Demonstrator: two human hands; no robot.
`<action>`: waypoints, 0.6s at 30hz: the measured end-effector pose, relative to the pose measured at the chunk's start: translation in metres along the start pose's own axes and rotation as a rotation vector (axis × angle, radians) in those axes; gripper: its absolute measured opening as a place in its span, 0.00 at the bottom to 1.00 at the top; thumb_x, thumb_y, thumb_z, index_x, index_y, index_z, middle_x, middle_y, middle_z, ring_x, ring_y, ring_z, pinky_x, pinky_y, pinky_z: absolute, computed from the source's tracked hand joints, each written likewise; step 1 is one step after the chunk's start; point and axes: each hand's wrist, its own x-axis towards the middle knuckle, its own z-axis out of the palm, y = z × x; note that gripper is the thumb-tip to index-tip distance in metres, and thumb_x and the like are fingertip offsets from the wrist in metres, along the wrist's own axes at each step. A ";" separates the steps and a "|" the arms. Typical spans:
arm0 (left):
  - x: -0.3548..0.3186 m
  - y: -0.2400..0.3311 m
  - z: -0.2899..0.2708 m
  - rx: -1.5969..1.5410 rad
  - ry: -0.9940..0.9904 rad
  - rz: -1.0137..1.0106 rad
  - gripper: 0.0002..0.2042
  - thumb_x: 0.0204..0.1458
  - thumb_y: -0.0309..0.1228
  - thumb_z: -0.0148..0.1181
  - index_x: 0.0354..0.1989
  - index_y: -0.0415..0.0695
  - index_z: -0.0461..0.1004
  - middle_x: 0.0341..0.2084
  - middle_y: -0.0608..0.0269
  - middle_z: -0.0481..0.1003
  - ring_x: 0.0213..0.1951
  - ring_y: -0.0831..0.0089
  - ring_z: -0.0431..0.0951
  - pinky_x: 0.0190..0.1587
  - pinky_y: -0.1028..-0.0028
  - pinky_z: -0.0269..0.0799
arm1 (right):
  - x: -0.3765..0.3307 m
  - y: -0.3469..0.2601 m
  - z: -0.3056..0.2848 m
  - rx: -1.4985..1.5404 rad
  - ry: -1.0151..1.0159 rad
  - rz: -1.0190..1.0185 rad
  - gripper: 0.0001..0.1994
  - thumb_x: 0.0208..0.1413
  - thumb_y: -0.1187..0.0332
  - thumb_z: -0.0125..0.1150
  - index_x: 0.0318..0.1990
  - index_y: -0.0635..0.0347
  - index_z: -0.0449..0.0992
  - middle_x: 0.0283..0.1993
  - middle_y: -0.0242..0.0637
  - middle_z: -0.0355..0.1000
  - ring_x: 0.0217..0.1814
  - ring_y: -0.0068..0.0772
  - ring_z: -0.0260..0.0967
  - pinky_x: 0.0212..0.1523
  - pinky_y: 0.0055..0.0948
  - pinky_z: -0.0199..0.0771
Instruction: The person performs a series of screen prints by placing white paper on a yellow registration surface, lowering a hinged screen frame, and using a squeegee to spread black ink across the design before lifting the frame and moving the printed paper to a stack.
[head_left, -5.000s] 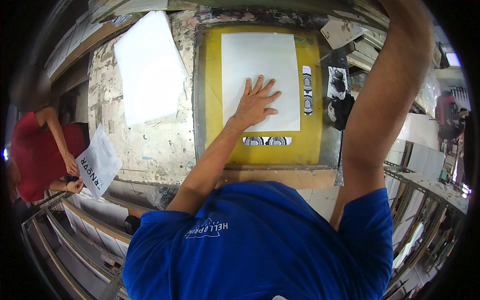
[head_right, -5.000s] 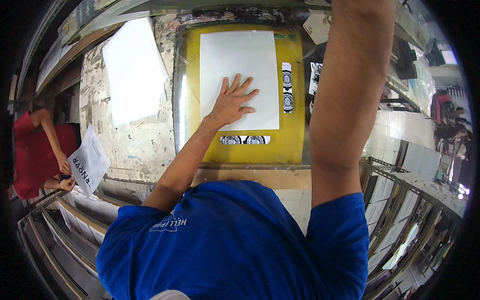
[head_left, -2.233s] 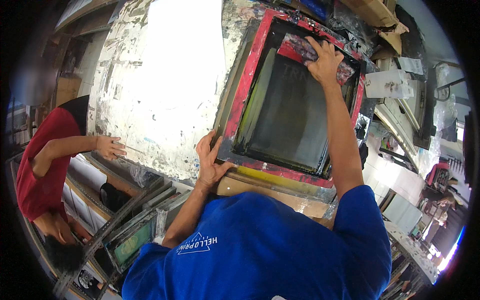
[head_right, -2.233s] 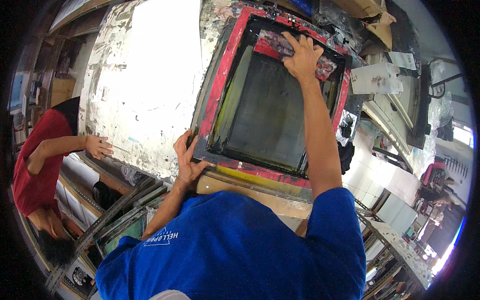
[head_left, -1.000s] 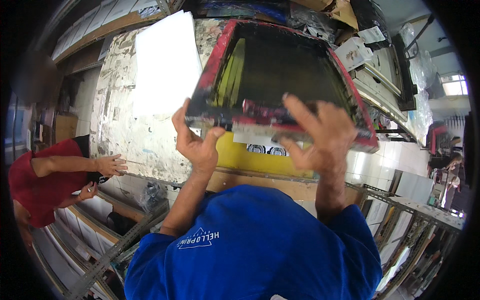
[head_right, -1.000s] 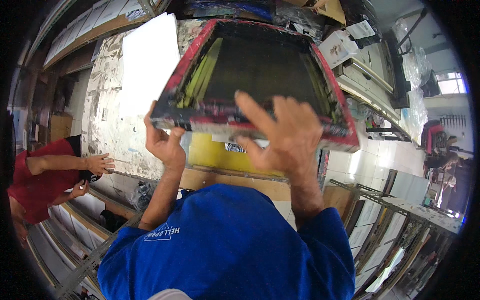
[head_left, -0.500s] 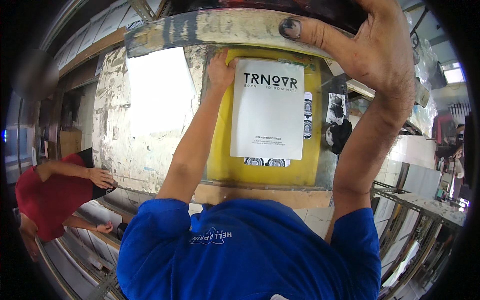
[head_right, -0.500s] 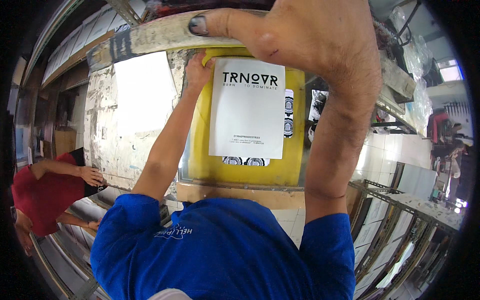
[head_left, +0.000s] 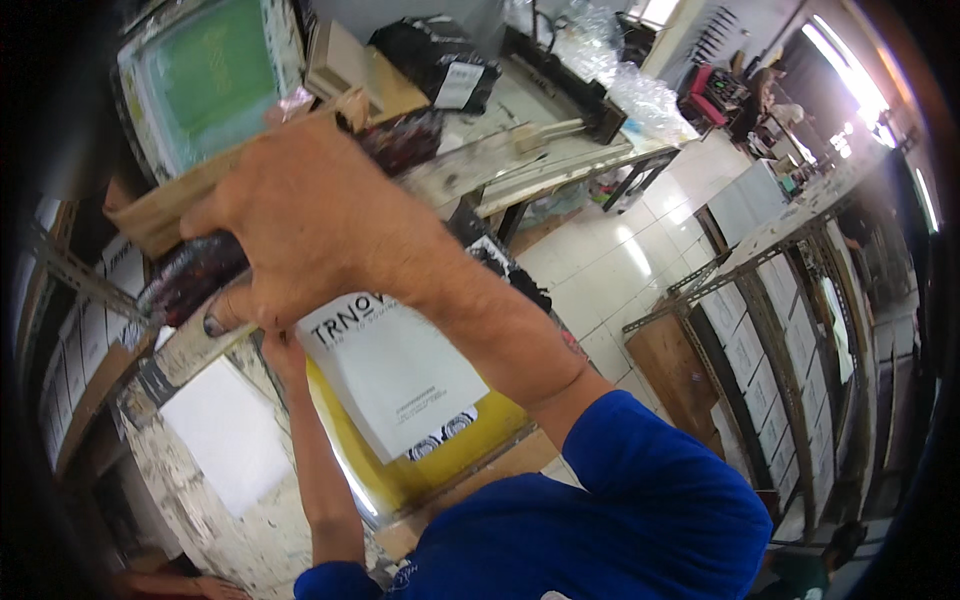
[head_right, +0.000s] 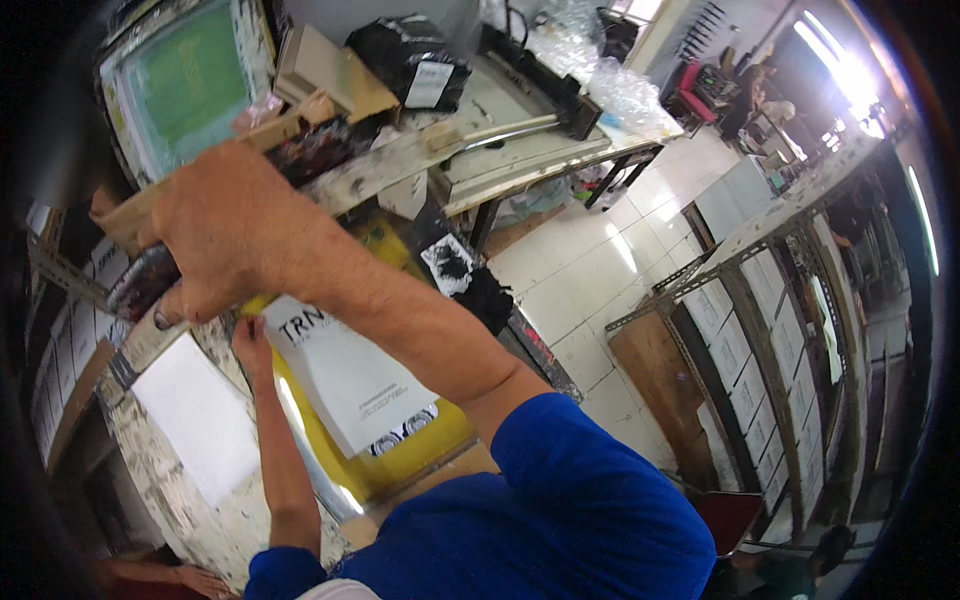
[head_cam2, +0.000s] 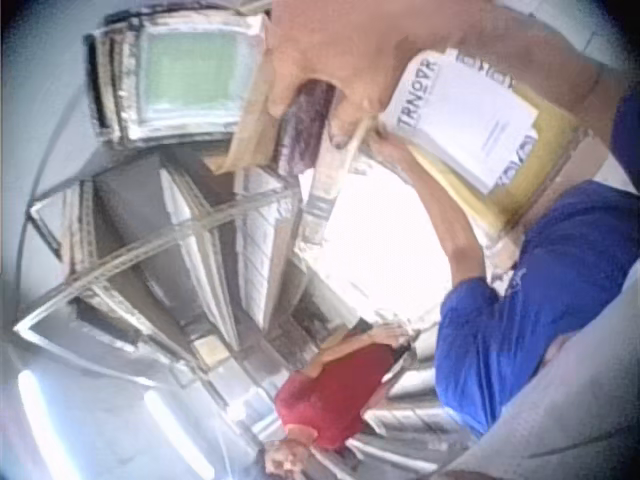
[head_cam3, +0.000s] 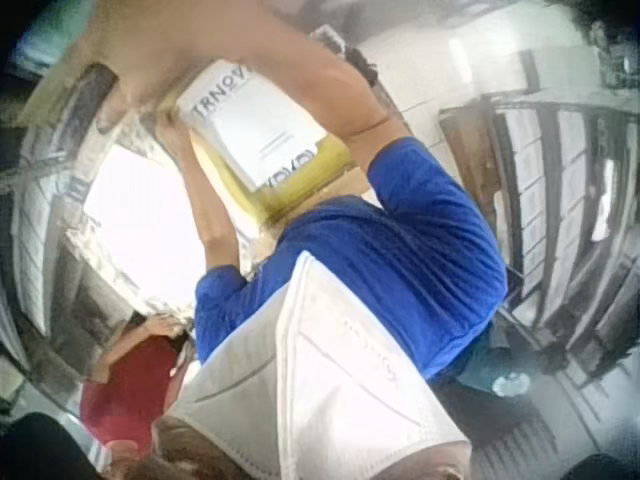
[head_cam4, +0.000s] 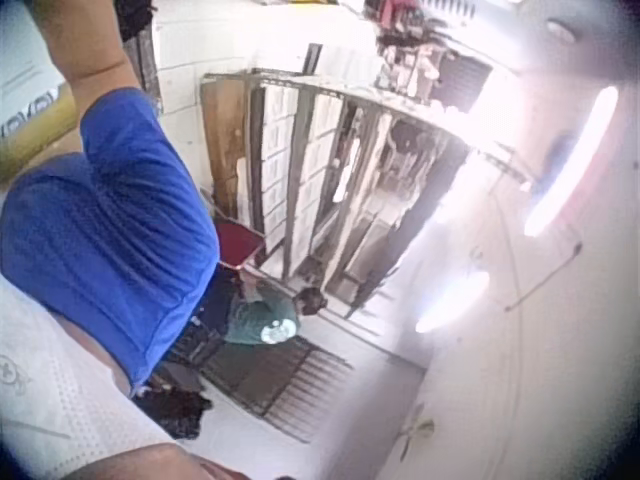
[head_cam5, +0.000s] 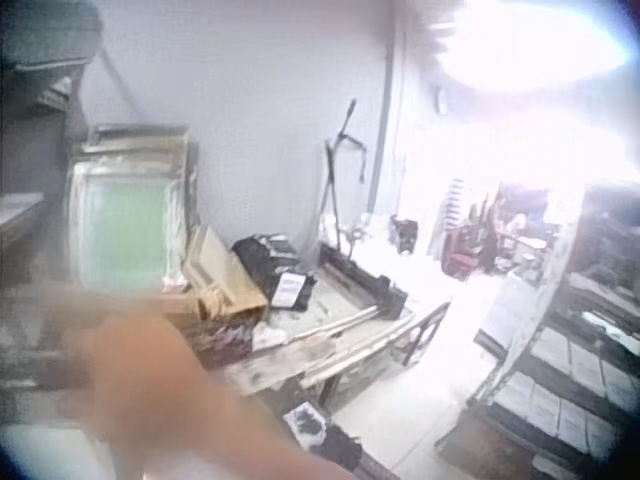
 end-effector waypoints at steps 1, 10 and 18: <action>-0.003 0.012 -0.011 0.090 0.005 0.047 0.06 0.60 0.24 0.63 0.35 0.34 0.75 0.26 0.59 0.77 0.30 0.72 0.72 0.37 0.69 0.71 | 0.001 -0.001 -0.001 0.024 0.002 -0.006 0.29 0.33 0.45 0.75 0.44 0.51 0.88 0.34 0.46 0.83 0.37 0.49 0.82 0.44 0.41 0.81; -0.047 0.015 -0.160 -0.120 0.349 -0.201 0.06 0.60 0.27 0.62 0.36 0.36 0.76 0.29 0.65 0.75 0.33 0.75 0.70 0.40 0.73 0.69 | 0.002 -0.003 -0.002 0.068 0.025 -0.021 0.30 0.36 0.51 0.79 0.50 0.52 0.85 0.40 0.46 0.83 0.43 0.47 0.82 0.50 0.40 0.79; -0.149 -0.037 -0.334 -0.099 0.768 -0.333 0.03 0.62 0.25 0.63 0.38 0.39 0.77 0.32 0.69 0.76 0.35 0.81 0.71 0.41 0.77 0.68 | 0.004 -0.007 -0.010 0.141 -0.114 0.035 0.29 0.41 0.68 0.75 0.57 0.59 0.81 0.45 0.45 0.84 0.45 0.30 0.81 0.54 0.29 0.77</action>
